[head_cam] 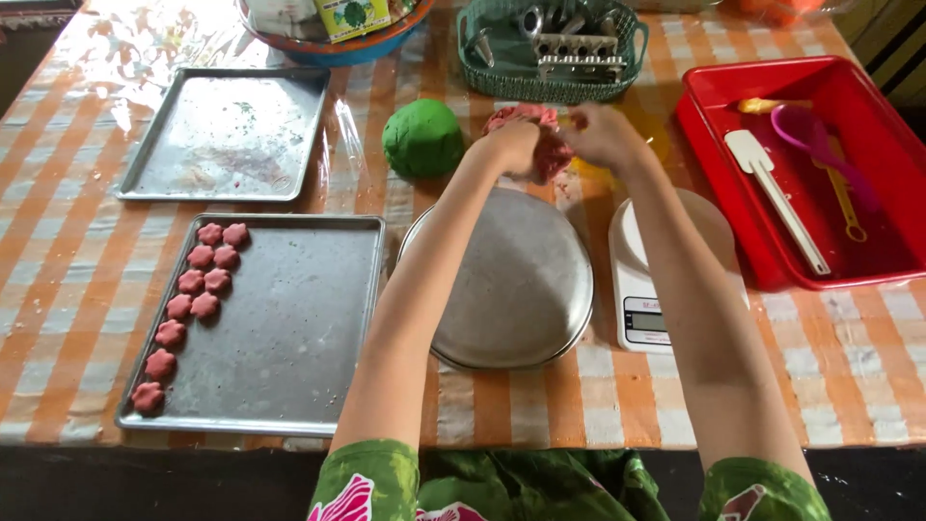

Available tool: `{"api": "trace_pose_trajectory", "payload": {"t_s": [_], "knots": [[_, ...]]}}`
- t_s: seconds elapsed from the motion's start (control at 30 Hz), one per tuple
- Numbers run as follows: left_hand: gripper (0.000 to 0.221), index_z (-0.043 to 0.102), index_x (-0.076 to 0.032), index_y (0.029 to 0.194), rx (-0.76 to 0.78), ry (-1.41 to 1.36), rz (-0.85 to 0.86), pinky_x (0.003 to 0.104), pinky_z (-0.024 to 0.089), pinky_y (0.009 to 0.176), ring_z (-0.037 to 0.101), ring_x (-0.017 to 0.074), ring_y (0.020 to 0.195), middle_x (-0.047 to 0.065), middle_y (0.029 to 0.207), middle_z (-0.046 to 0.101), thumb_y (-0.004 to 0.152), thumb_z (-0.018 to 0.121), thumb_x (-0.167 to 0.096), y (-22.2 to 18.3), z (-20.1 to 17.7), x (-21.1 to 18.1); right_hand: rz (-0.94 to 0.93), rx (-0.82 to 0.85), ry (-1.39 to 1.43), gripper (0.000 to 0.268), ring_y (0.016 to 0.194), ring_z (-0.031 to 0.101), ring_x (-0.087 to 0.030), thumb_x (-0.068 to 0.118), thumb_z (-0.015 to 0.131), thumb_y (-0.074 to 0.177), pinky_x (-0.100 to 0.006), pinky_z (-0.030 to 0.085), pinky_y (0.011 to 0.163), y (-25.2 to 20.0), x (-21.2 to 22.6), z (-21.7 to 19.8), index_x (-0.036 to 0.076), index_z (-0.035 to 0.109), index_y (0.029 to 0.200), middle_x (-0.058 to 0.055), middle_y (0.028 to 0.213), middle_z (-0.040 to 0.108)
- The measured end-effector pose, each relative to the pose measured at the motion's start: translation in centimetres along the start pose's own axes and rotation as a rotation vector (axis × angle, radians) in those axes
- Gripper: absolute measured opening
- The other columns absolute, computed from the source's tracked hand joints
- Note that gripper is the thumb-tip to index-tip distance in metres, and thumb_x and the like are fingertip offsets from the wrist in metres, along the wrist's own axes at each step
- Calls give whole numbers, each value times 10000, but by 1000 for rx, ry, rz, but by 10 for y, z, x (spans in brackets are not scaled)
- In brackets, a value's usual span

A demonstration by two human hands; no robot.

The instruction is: Weighing small portions of dough, rolling them into balls, flattening them with a rolling pin, and using a metal mold to create decorative shapes before placing them on a tray.

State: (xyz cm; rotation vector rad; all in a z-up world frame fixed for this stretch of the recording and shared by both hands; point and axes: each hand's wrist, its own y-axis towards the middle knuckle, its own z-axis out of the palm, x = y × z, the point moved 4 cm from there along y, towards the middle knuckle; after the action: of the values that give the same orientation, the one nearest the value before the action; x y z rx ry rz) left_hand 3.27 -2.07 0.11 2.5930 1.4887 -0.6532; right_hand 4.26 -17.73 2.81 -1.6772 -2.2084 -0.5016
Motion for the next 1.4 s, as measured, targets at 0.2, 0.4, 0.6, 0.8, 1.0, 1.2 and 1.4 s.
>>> {"api": "trace_pose_trajectory", "payload": {"t_s": [0.2, 0.4, 0.6, 0.8, 1.0, 1.2, 1.4], "knots": [[237, 707, 38, 1106, -256, 135, 48, 470, 554, 950, 678, 421, 1086, 231, 1117, 705, 901, 595, 0, -19, -6, 7, 85, 54, -2, 482, 1119, 668, -399, 604, 663, 868, -545, 514, 946, 21, -15, 54, 137, 742, 955, -159, 1051, 751], [596, 578, -350, 1392, -47, 229, 38, 452, 472, 951, 637, 317, 1082, 16, 1301, 674, 823, 726, -448, 47, 26, 50, -155, 9, -111, 331, 1043, 697, -244, 258, 570, 938, -418, 510, 889, -22, -3, -42, 138, 778, 1165, -56, 1119, 774], [962, 340, -58, 1561, -85, 180, 172, 374, 196, 1232, 268, 256, 1517, 121, 1644, 286, 769, 849, -259, 29, 22, 44, 288, -29, -490, 159, 764, 672, -435, 47, 594, 922, -517, 566, 543, -70, -207, -121, -46, 562, 1046, -248, 884, 667], [165, 686, -84, 1077, -489, -86, -29, 303, 493, 439, 637, 143, 614, 68, 967, 706, 916, 653, -92, -35, -34, -3, 664, 263, -552, 863, 718, 722, -436, 681, 435, 1101, -503, 565, 577, -118, -252, -103, -92, 730, 856, -275, 855, 772], [521, 345, -155, 644, -652, 11, 51, 376, 315, 414, 421, 152, 508, -28, 551, 408, 940, 771, -203, -35, -4, 4, 711, 221, -505, 430, 935, 743, -498, 186, 640, 995, -546, 590, 710, -111, -253, -100, -148, 650, 1265, -356, 1151, 744], [643, 565, -36, 1264, -479, 172, -187, 257, 578, 545, 667, 123, 645, 7, 776, 706, 855, 831, -455, -51, 5, -3, 486, -346, -622, 275, 828, 738, -496, 165, 601, 1134, -569, 594, 539, -123, -215, -151, -32, 491, 1291, -354, 1058, 728], [476, 608, -139, 697, -485, 233, -249, 397, 521, 550, 678, 249, 701, 28, 712, 685, 802, 845, -538, -20, 22, -1, -206, -52, -354, 317, 401, 469, -229, 112, 247, 1110, -363, 310, 323, -116, -60, -56, -26, 500, 1243, -134, 704, 561]]}}
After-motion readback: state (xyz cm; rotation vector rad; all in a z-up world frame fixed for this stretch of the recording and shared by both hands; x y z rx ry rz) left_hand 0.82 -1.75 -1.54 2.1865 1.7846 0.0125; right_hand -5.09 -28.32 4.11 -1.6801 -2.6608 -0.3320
